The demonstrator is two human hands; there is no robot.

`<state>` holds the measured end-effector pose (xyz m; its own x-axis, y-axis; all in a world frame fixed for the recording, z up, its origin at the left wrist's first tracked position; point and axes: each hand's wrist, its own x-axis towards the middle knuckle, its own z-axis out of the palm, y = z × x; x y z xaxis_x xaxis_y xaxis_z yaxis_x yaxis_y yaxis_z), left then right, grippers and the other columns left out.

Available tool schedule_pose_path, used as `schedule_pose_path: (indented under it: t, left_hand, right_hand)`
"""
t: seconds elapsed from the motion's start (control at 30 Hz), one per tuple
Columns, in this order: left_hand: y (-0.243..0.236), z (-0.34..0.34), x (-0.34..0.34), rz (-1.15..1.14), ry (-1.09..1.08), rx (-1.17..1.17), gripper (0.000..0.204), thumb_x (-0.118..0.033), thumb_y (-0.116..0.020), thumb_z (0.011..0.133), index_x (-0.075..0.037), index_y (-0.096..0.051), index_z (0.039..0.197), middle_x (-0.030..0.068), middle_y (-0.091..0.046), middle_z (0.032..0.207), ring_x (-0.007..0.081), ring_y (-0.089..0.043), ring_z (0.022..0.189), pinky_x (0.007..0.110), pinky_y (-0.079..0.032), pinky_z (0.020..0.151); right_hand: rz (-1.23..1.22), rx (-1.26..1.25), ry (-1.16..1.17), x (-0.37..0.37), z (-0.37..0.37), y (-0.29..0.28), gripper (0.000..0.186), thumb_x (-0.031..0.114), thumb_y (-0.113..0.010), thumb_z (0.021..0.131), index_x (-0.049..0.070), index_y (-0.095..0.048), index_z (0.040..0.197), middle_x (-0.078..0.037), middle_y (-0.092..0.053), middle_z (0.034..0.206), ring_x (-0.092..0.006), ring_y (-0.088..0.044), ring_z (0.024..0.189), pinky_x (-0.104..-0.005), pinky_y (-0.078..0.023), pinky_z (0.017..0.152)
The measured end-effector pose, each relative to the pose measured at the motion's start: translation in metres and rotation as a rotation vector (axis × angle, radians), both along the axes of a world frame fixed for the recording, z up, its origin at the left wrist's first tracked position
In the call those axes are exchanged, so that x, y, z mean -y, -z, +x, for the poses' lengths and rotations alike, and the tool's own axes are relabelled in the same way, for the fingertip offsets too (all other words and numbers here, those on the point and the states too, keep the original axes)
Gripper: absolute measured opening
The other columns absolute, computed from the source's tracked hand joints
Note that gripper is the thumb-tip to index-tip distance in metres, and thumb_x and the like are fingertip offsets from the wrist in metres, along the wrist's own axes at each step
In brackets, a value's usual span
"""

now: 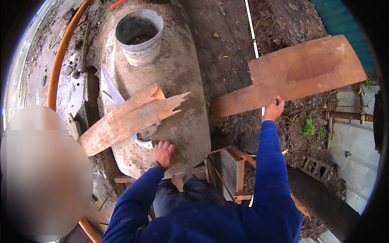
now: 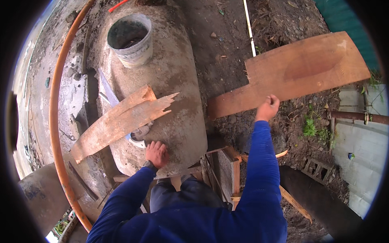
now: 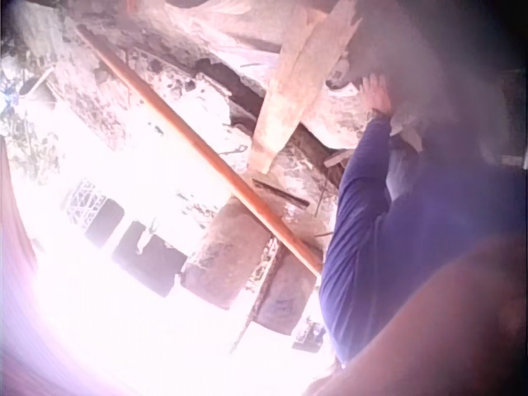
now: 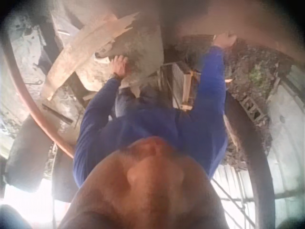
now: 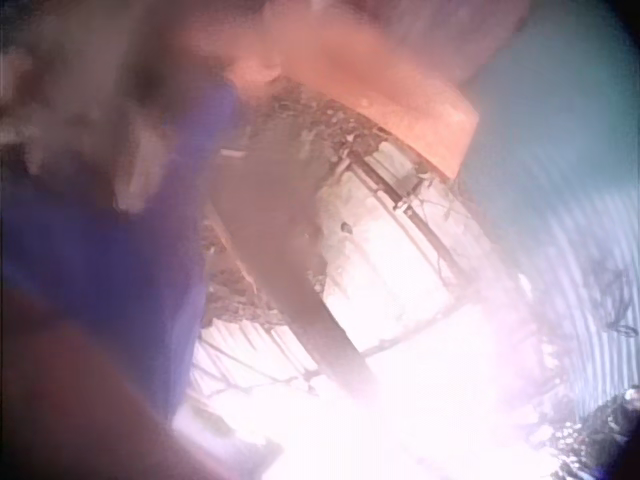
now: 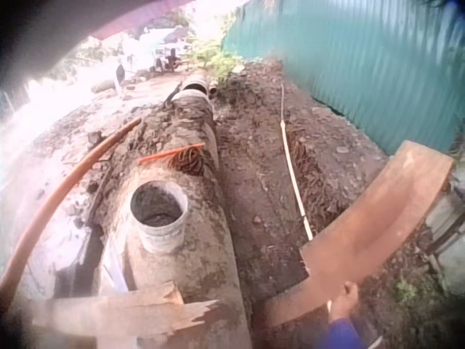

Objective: The person measures a wooden plank with a tape measure, marks it, and then uses a hand saw to cut the plank. The cut piece is then placed into a gap between two large concrete pipes.

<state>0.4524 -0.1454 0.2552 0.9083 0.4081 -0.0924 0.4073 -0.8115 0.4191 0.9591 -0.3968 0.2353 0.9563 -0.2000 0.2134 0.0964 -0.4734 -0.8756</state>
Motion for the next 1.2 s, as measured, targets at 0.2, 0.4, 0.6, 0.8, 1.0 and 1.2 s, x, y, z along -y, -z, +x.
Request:
schedule_pose_path:
  t: [0.2,0.4,0.6,0.8,1.0,1.2]
  left_hand:
    - [-0.002,0.001,0.002,0.057,-0.002,-0.011,0.013,-0.019,-0.070,0.078,-0.013,-0.066,0.089,0.0082,-0.059,0.092,0.0331,-0.059,0.093,0.048,-0.045,0.077]
    - [-0.002,0.003,0.005,0.086,-0.003,-0.075,0.014,-0.020,-0.070,0.080,-0.013,-0.067,0.092,0.0097,-0.059,0.094,0.0343,-0.059,0.095,0.049,-0.044,0.080]
    - [-0.004,0.005,0.010,0.119,0.001,-0.092,0.014,-0.020,-0.069,0.082,-0.013,-0.067,0.093,0.0109,-0.059,0.095,0.0350,-0.058,0.095,0.049,-0.044,0.081]
    - [-0.004,0.007,0.013,0.134,-0.014,-0.051,0.015,-0.015,-0.068,0.078,-0.013,-0.065,0.093,0.0109,-0.058,0.095,0.0359,-0.057,0.095,0.049,-0.043,0.081]
    - [-0.004,0.005,0.019,0.148,-0.031,-0.055,0.016,-0.015,-0.070,0.078,-0.013,-0.065,0.093,0.0114,-0.060,0.097,0.0359,-0.058,0.098,0.049,-0.044,0.084]
    - [0.001,0.001,0.011,-0.057,-0.085,-0.005,0.020,-0.024,-0.072,0.088,-0.010,-0.070,0.102,0.0131,-0.068,0.099,0.0374,-0.065,0.097,0.048,-0.051,0.084]
  right_hand:
    - [-0.130,-0.337,0.112,0.076,0.038,0.003,0.064,0.012,-0.074,0.096,-0.007,-0.048,0.151,-0.019,-0.063,0.139,-0.0276,-0.062,0.123,-0.0410,-0.049,0.106]
    - [0.316,-0.500,-0.039,0.064,0.082,-0.001,0.060,0.025,-0.077,0.099,0.001,-0.055,0.149,-0.014,-0.063,0.145,-0.0276,-0.062,0.126,-0.0405,-0.049,0.103]
    - [0.282,-0.330,-0.094,0.053,0.081,-0.005,0.032,0.018,-0.072,0.101,0.000,-0.068,0.128,-0.009,-0.075,0.120,-0.0242,-0.071,0.105,-0.0389,-0.056,0.087]
    - [0.396,-0.008,0.051,0.072,0.036,-0.040,0.028,0.006,-0.068,0.099,-0.012,-0.067,0.120,-0.017,-0.075,0.120,-0.0241,-0.073,0.101,-0.0381,-0.057,0.090]
    - [0.424,0.064,-0.023,0.112,0.035,-0.098,0.023,0.007,-0.068,0.098,-0.010,-0.067,0.113,-0.014,-0.075,0.112,-0.0203,-0.070,0.097,-0.0356,-0.056,0.090]
    - [0.673,0.014,-0.128,0.108,0.007,-0.151,0.026,0.006,-0.068,0.098,-0.009,-0.065,0.119,-0.015,-0.073,0.121,-0.0222,-0.070,0.105,-0.0355,-0.054,0.097]
